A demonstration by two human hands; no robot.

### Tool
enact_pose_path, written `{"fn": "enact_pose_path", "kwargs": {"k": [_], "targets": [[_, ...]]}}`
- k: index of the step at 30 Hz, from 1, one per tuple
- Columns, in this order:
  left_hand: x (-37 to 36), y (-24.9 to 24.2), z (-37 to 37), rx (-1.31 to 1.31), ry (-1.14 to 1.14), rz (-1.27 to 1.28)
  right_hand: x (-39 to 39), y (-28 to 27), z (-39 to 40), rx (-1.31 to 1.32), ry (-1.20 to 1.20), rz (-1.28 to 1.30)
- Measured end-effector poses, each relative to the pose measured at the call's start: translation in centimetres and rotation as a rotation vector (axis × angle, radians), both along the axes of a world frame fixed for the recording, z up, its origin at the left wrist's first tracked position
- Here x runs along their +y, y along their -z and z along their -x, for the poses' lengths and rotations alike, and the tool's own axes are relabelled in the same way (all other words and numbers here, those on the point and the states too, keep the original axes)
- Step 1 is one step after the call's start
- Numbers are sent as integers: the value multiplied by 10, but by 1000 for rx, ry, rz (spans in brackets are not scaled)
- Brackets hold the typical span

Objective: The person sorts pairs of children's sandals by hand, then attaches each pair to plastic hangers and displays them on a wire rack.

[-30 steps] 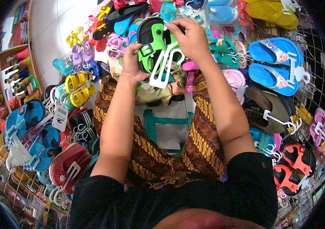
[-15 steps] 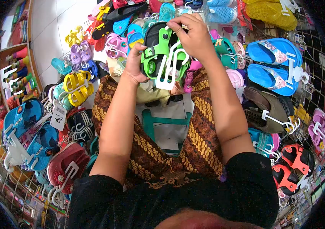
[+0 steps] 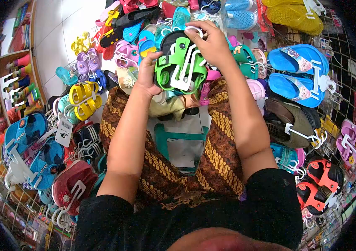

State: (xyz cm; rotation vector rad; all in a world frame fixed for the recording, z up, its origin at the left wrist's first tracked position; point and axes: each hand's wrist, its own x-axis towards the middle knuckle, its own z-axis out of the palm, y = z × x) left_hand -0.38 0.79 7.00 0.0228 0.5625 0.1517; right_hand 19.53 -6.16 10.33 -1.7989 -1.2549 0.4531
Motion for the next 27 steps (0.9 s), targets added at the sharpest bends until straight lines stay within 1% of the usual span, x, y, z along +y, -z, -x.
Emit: {"fn": "enact_pose_path", "kwargs": {"k": [2,5,9,12,15,18,21,22,23,25,27], "targets": [[1,2,0,6,18,-4,-1,-1,-1,-76,-12,51],[1,2,-2,26,23,-67,-2,-3,-3,-26,12,101],[-3,5,-4,32,13,-100,-4,-10,1,-183,54,155],[-3,3,-4,24,37,-114,-6,-10,2,-234,83,161],[-3,5,-6,97,64,-140,-7,-12,6,-256,131,142],[-5,8,-10,309,48,-221,-8,-16,8,-257,143,161],[-8,6,-14,363,51,-256,-10,-4,3,-291,130,200],[-8,5,-15,339,84,-323,-11,-8,2,-223,141,264],[-9,3,-14,356,86,-408,-12,-8,3,-213,136,284],[-12,-17,-15,391,90,-581,-12,-8,3,-194,127,321],[-12,-2,-14,441,120,-730,-12,-5,1,-89,107,420]]}}
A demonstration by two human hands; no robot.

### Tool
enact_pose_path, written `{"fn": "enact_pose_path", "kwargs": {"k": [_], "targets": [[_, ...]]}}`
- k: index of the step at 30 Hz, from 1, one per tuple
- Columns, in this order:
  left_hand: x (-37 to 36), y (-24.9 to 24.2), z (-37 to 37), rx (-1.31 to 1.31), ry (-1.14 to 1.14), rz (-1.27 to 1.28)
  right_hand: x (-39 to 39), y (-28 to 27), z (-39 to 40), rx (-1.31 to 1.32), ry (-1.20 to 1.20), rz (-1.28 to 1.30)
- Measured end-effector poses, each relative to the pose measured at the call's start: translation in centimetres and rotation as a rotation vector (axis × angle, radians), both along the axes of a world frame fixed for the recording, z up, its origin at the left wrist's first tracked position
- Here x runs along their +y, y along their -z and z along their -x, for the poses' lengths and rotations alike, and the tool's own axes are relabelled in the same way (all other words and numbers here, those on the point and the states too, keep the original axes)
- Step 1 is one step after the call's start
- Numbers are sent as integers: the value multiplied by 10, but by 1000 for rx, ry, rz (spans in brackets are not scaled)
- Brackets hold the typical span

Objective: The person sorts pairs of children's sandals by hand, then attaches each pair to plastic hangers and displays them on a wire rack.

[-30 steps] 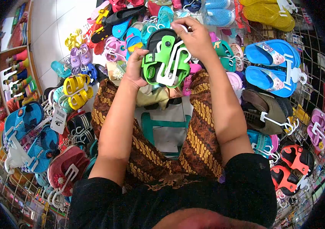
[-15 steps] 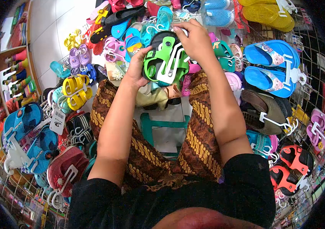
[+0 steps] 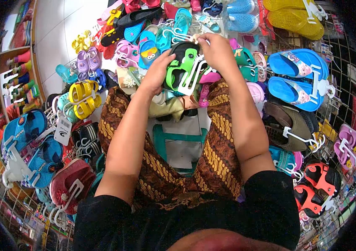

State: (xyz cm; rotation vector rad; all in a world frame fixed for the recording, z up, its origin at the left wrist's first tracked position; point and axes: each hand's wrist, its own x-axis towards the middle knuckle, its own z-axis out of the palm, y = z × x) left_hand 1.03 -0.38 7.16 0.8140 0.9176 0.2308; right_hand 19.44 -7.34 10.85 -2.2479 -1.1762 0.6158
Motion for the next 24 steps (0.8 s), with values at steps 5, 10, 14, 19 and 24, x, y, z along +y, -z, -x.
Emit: {"fn": "enact_pose_path", "kwargs": {"k": [5,10,14,19,24], "targets": [[-2,0,0,20,-31,-69,-2,25,-7,355,82,-30],[8,7,-4,-179,-174,42,9,27,20,518,318,-250],[12,0,-4,-305,-352,152,8,36,4,224,127,10],[20,1,0,-323,-400,166,1,40,22,695,-224,225],[24,9,0,-290,-483,-115,9,21,27,911,-227,256]]}}
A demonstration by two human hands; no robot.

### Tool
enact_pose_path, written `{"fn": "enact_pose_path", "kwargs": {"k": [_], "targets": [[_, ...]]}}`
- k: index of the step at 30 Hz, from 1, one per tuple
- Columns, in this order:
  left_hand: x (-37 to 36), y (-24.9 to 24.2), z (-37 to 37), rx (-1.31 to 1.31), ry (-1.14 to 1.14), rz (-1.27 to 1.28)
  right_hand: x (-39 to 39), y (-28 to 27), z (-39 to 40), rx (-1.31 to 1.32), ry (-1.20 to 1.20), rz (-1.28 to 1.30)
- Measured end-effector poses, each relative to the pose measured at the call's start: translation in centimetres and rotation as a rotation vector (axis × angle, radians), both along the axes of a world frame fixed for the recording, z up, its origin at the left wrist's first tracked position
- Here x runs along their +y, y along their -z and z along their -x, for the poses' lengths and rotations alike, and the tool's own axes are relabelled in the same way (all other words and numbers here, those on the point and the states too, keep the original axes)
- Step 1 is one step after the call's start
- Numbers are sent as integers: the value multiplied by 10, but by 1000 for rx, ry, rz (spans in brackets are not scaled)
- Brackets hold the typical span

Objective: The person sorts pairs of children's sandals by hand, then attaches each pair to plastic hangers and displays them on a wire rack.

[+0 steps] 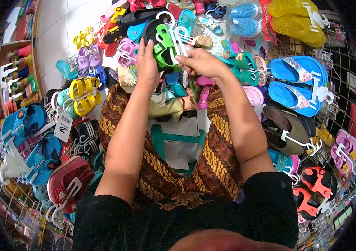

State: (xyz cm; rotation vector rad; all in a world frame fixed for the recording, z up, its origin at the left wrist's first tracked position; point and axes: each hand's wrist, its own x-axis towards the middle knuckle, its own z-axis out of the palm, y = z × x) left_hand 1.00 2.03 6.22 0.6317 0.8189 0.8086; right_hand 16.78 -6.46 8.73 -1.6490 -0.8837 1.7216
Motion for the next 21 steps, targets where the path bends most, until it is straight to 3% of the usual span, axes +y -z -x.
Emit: {"fn": "enact_pose_path", "kwargs": {"k": [2,3,6,7,10,11,14,17,21], "targets": [[-1,-2,0,155,-61,-169,1,-5,2,261,74,81],[1,0,0,177,-70,-227,2,-11,5,246,68,67],[3,1,0,123,-116,-185,4,-2,16,-279,-13,-159],[4,-2,0,110,-126,-142,5,-1,20,-220,-9,-165],[5,-2,3,124,-138,-101,5,-15,22,410,137,99],[6,-2,3,129,-136,-97,4,-14,21,495,137,102],[8,-8,5,152,-129,-134,5,-13,22,384,65,68],[9,-8,3,179,-146,-144,6,1,24,-232,-63,-63],[11,-7,5,136,-154,-112,7,-12,24,81,-28,17]]}}
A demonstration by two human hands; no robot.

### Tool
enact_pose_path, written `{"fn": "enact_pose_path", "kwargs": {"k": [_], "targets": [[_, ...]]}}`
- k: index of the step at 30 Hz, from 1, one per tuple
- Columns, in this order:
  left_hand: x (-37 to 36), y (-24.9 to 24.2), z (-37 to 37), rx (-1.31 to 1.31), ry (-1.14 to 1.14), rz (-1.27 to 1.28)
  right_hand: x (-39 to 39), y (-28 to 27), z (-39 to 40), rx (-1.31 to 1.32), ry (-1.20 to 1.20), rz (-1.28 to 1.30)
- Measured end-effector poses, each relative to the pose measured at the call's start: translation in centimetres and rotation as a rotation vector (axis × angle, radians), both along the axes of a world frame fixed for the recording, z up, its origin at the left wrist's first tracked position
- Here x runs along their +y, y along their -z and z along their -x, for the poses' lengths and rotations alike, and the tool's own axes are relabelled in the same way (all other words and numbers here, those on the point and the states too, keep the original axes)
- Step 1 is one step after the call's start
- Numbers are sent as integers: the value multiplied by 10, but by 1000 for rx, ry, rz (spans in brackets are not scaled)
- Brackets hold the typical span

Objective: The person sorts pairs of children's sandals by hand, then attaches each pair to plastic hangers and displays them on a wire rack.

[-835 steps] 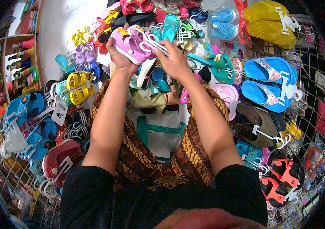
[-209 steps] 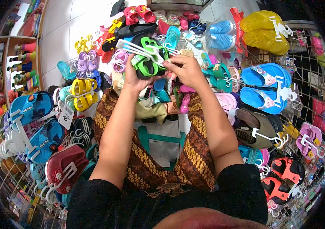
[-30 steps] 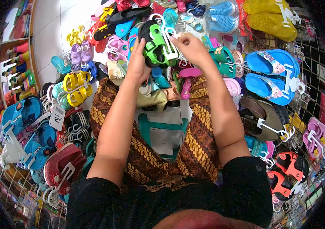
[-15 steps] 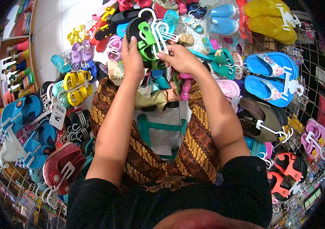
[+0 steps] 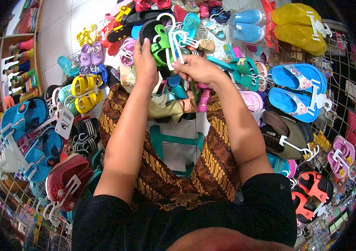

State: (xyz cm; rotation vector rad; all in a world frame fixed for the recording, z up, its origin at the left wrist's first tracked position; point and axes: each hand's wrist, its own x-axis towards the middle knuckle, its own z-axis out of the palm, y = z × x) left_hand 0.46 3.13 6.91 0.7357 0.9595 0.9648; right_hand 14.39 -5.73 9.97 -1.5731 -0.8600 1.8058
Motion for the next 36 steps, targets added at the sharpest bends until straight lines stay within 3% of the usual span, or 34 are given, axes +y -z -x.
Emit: {"fn": "enact_pose_path", "kwargs": {"k": [4,8,9,11,15,19,25,30,31,33,34,35,36], "targets": [[0,-3,-1,-14,-11,0,-1,-1,-9,191,21,38],[22,5,14,-106,-196,270,-11,2,3,-517,-270,-197],[30,4,23,-221,-133,283,-12,0,10,-497,-228,-221],[32,7,23,-93,-141,175,-11,3,15,-298,-114,-165],[32,15,23,-122,-183,132,-12,10,1,-380,-143,-126],[31,33,24,-253,-129,438,-8,10,1,-500,-54,-140],[13,38,14,-150,36,692,1,33,16,-552,272,-233],[21,41,23,25,-15,404,9,49,-7,-439,499,-256],[23,40,24,102,-19,332,8,50,-13,-536,415,-251],[16,40,19,579,-156,58,5,53,-26,-728,244,-238],[18,41,20,603,-79,-45,4,56,-26,-476,207,-157],[17,41,20,623,0,-148,3,59,-32,-380,48,-272],[12,30,16,464,175,-89,2,47,-27,-165,19,-166]]}}
